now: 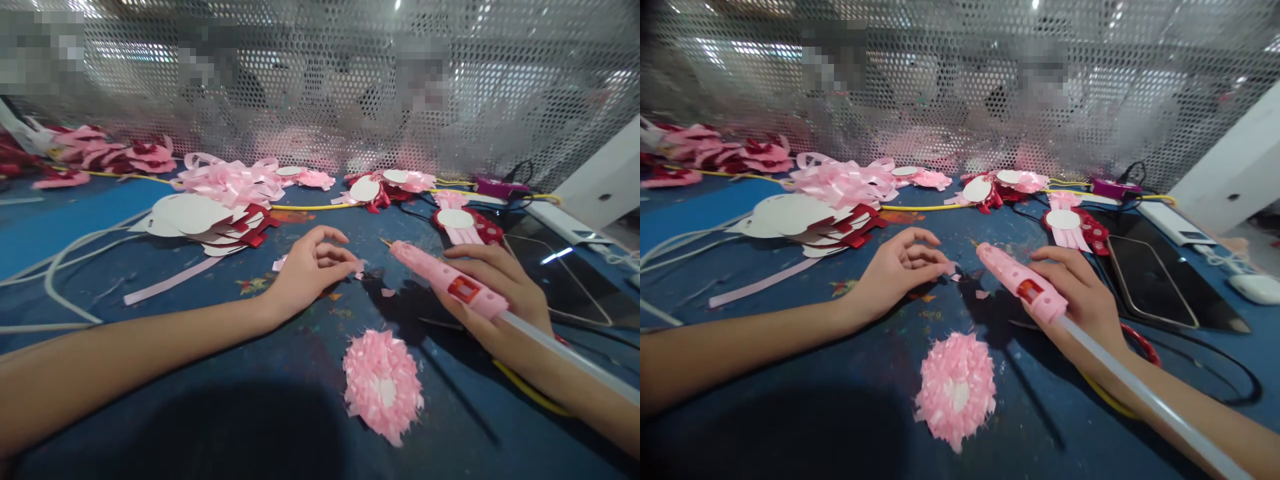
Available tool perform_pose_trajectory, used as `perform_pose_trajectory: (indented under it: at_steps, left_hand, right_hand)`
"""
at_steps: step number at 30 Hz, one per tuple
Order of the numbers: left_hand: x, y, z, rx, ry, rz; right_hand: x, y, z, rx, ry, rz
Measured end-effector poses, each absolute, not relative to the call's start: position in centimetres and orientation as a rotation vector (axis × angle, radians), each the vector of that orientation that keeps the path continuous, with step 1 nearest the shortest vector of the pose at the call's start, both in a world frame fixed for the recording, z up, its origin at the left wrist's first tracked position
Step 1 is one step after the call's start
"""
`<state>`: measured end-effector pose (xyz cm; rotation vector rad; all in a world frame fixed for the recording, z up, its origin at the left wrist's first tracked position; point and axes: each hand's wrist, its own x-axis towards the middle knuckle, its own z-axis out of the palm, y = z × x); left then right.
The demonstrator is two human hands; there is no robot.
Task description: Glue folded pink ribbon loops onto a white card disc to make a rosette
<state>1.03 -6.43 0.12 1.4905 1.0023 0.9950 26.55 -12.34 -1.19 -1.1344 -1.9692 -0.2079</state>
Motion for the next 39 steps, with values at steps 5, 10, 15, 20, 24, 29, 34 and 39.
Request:
perform_pose_trajectory:
  at_steps: [5,10,15,20,24,29,34,39]
  left_hand:
    - [1.04,-6.3,-0.07,1.492,0.978,1.034]
    - [1.05,-6.2,-0.25,1.497,0.981,1.052]
    - [1.05,-6.22,-0.28,1.495,0.953,1.045]
    - [1.06,-6.32,-0.26,1.504,0.913,1.015]
    - [1.06,-6.49,-0.21,1.524,0.886,1.003]
    - [1.02,-6.52,-0.29,1.567,0.863,0.991]
    - [0.98,-6.45,-0.43,1.563,0.826,0.961]
    - [0.91,-6.5,-0.47,1.566,0.808,0.945]
  right_hand:
    - [26.16,-13.16,-0.9,-1.142,-1.999,-0.124]
    - [26.3,-13.33,-1.11,-1.049,-2.064,-0.128]
    - [26.37,-12.73,-0.81,-0.838,-2.216,-0.211]
    - [26.15,-12.63,-0.5,-0.826,-2.333,-0.244]
    - [26.18,-12.6,-1.09,-0.849,-2.333,-0.267]
    - [26.36,-12.61,-1.43,-0.891,-2.358,-0.285]
    - [26.26,-12.63,-1.31,-0.894,-2.364,-0.284]
    - [26.18,-12.62,-1.12,-0.858,-2.398,-0.341]
